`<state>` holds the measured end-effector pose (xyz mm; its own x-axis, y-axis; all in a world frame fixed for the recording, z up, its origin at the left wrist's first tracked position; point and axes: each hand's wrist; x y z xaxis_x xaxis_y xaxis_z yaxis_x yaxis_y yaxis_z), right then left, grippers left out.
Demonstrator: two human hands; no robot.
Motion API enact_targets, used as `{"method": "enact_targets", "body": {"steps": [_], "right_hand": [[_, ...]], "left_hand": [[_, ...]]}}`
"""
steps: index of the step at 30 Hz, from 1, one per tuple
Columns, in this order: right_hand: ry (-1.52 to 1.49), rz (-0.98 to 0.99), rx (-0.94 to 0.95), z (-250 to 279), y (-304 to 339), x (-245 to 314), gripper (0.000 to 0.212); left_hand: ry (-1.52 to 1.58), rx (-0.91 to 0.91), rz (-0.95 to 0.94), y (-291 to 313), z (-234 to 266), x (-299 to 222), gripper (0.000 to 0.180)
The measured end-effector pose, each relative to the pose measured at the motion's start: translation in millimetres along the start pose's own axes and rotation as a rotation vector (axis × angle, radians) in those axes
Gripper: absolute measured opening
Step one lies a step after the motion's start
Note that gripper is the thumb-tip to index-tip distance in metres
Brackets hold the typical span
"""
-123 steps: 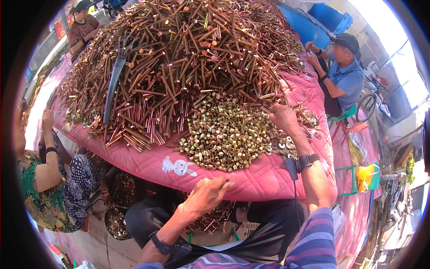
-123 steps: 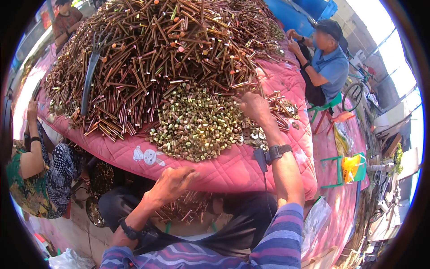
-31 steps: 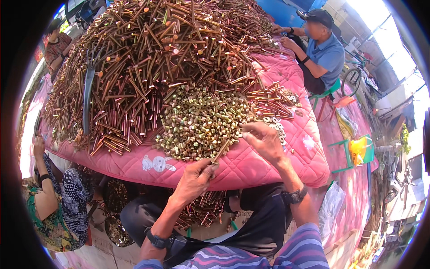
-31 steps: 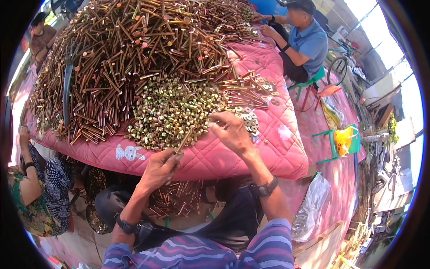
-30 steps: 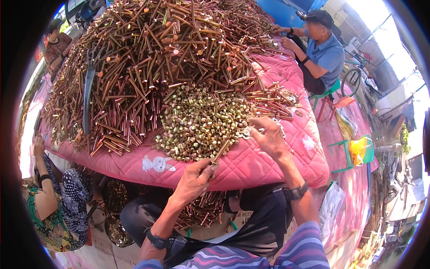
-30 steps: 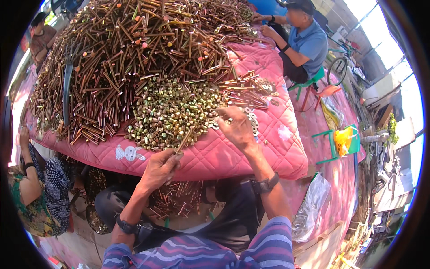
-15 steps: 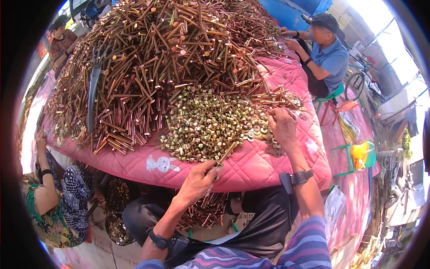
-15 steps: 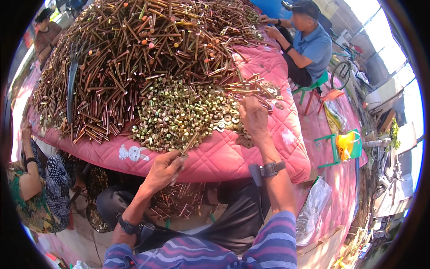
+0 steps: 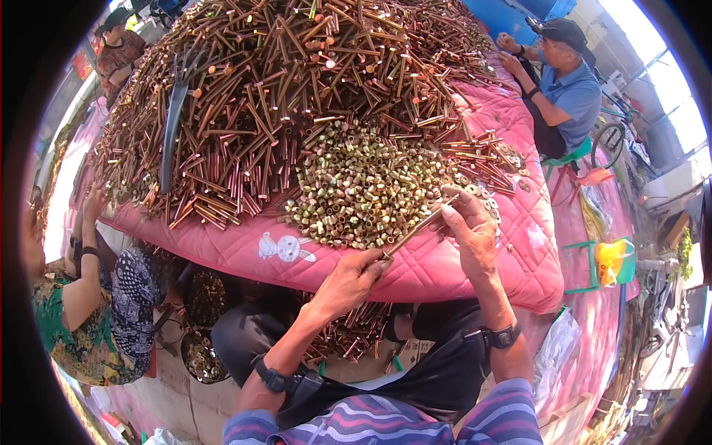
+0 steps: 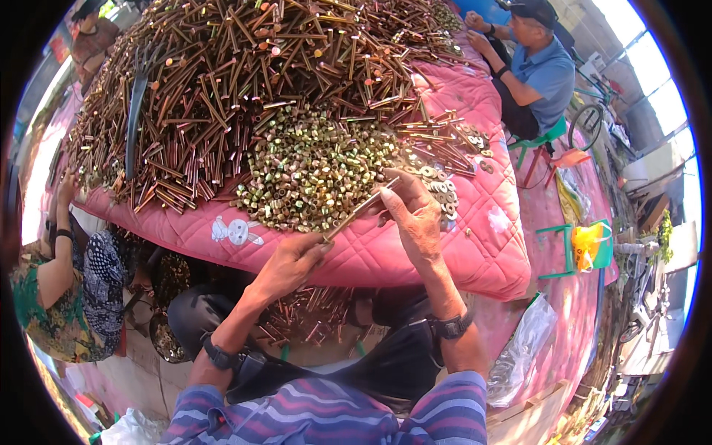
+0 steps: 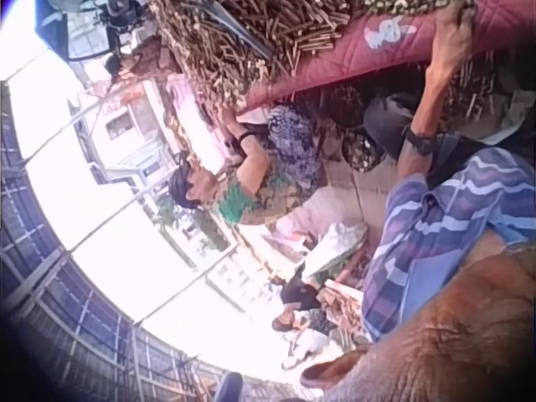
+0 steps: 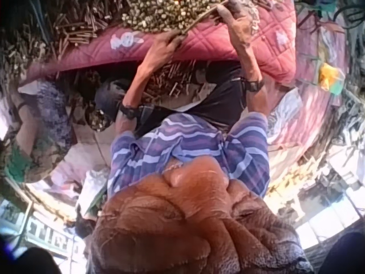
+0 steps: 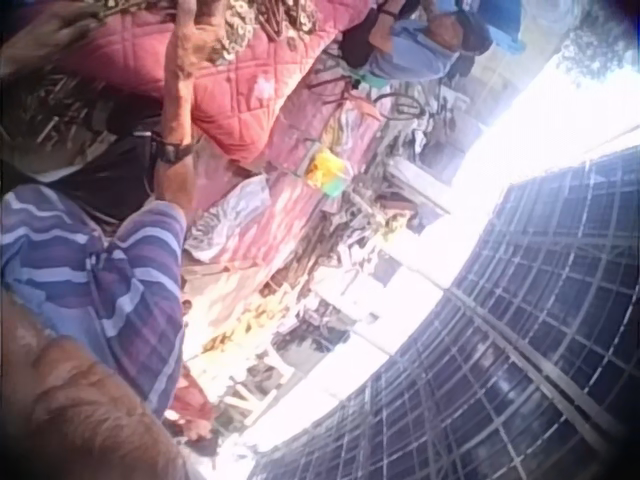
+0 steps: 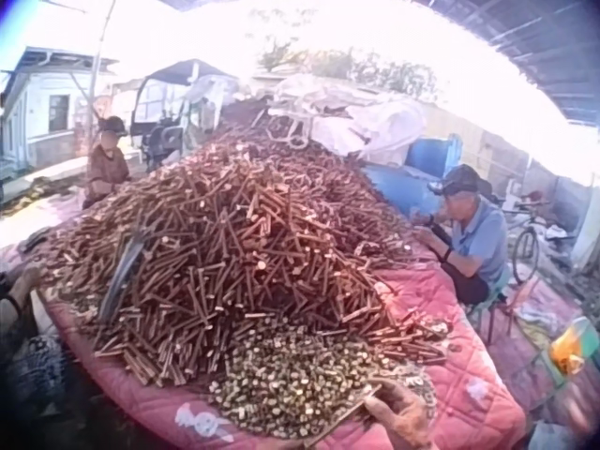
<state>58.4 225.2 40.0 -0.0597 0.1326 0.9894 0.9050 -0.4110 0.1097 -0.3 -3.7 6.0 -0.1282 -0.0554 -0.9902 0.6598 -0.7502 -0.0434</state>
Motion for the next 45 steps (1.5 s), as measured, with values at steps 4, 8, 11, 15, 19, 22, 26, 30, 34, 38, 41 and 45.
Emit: {"method": "enact_targets", "body": {"steps": [4,8,11,15,19,22,26,30,34,38,41,45], "right_hand": [[0.087,0.036,0.060,2,4,-2,0.035],[0.153,-0.025,0.066,-10,11,-5,0.032],[0.220,-0.035,0.085,-16,17,-10,0.027],[0.311,-0.074,0.104,-30,29,-18,0.022],[0.341,-0.099,0.168,-29,32,-23,0.018],[0.280,-0.143,0.019,-10,22,-13,0.015],[0.690,0.027,-0.164,7,6,-30,0.017],[1.037,0.205,-0.170,2,-1,-42,0.018],[1.108,0.272,-0.209,-1,-7,-51,0.017],[1.106,0.205,-0.201,-8,-3,-46,0.018],[1.055,0.267,-0.204,-2,1,-44,0.014],[0.942,0.207,-0.160,-3,9,-36,0.010]], "left_hand": [[-0.017,0.024,0.020,2,2,1,0.018],[-0.028,0.045,0.003,3,4,3,0.025],[0.031,0.043,0.052,2,5,-7,0.028],[0.040,-0.040,-0.081,3,-5,4,0.030],[0.085,-0.029,-0.094,6,0,7,0.027],[-0.007,0.008,0.019,6,4,8,0.025],[0.002,-0.067,0.053,6,7,3,0.027],[-0.019,-0.086,0.048,5,12,7,0.028],[-0.068,-0.115,0.009,8,13,10,0.028],[-0.092,-0.114,0.001,10,11,11,0.029],[-0.104,-0.087,0.042,9,11,10,0.031],[-0.134,-0.077,0.021,11,11,12,0.033]]}}
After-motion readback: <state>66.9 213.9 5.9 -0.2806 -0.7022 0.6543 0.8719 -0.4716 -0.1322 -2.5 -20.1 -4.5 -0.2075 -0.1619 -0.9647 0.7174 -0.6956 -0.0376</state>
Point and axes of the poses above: each hand's wrist, its own y-axis away from the middle knuckle, its own z-axis out of the back of the hand, x = y × z, and after that the axes turned 10 degrees about -z, right-handed
